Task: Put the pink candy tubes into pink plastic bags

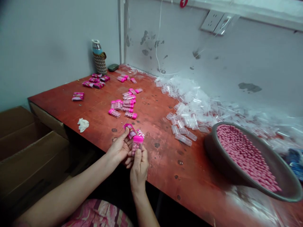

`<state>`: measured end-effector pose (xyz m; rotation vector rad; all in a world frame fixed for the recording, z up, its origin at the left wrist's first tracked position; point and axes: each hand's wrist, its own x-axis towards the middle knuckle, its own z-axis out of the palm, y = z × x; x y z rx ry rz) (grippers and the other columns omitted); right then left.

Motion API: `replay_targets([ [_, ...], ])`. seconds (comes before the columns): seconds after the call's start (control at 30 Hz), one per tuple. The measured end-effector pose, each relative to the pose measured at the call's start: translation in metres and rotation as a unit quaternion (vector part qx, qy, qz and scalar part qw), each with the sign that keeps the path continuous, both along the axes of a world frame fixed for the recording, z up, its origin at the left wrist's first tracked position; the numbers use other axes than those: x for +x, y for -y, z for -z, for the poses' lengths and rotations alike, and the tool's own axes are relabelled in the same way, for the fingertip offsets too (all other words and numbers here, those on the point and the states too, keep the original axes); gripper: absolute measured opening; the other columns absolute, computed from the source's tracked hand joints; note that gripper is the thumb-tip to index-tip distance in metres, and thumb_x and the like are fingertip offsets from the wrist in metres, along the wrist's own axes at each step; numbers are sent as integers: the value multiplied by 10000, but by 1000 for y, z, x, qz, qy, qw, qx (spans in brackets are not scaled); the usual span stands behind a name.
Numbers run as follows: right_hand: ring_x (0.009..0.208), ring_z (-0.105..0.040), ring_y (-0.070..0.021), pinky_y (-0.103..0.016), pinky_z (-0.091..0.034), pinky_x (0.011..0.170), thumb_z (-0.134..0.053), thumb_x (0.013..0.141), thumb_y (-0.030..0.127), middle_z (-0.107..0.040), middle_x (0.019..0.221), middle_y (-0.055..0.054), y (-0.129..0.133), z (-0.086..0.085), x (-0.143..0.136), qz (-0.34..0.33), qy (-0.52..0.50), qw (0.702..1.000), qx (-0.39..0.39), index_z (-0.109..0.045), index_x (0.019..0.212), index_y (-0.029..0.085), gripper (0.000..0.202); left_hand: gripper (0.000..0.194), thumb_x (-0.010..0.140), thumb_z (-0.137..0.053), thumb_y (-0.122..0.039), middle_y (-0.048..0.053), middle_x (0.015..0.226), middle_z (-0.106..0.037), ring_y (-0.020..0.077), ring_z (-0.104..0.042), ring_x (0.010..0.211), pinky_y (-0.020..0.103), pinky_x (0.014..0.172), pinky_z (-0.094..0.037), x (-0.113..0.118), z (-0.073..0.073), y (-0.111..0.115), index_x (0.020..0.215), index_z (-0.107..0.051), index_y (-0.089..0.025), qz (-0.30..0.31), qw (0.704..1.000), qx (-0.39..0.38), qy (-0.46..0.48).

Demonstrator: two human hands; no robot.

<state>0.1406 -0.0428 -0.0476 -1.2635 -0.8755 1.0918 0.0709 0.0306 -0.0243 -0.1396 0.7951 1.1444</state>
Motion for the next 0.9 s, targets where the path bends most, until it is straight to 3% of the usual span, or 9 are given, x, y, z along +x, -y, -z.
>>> replay_targets([
  [0.17, 417, -466, -74, -168, -369, 365, -380, 849, 410, -551, 628, 21, -3, -3, 3, 13, 24, 1000, -11, -492, 970, 186, 278, 181, 717, -610, -301, 41, 612, -610, 144, -588, 487, 241, 424, -473, 3, 1, 2, 712, -563, -126, 32, 999, 7, 0],
  [0.4, 413, -459, -75, -171, -376, 371, -373, 849, 419, -553, 633, 18, -3, -2, 5, 11, 23, 1000, -2, -488, 974, 185, 289, 176, 714, -617, -283, 45, 618, -608, 134, -592, 502, 238, 464, -491, 5, 1, 2, 710, -554, -119, 23, 1000, -2, -6],
  [0.67, 397, -429, -64, -161, -357, 360, -369, 853, 417, -531, 613, 29, -3, 2, 8, 3, 34, 999, -10, -499, 970, 182, 293, 209, 705, -619, -322, 25, 562, -574, 123, -555, 438, 217, 377, -450, 9, 9, 3, 701, -544, -127, 44, 998, 26, -27],
  [0.8, 368, -404, -65, -157, -328, 341, -365, 854, 418, -476, 525, 58, -3, 3, 9, -13, 24, 1000, -7, -505, 959, 183, 292, 204, 677, -649, -307, 5, 546, -567, 109, -535, 420, 198, 355, -428, 9, 9, 5, 702, -544, -135, 45, 995, 75, -52],
  [0.9, 382, -440, -67, -161, -355, 350, -375, 848, 425, -523, 572, 43, -5, 3, 11, -5, 19, 1000, -7, -497, 955, 184, 291, 182, 663, -668, -254, 18, 590, -594, 113, -567, 475, 189, 404, -445, 9, 9, 6, 713, -543, -131, 38, 988, 141, -50],
])
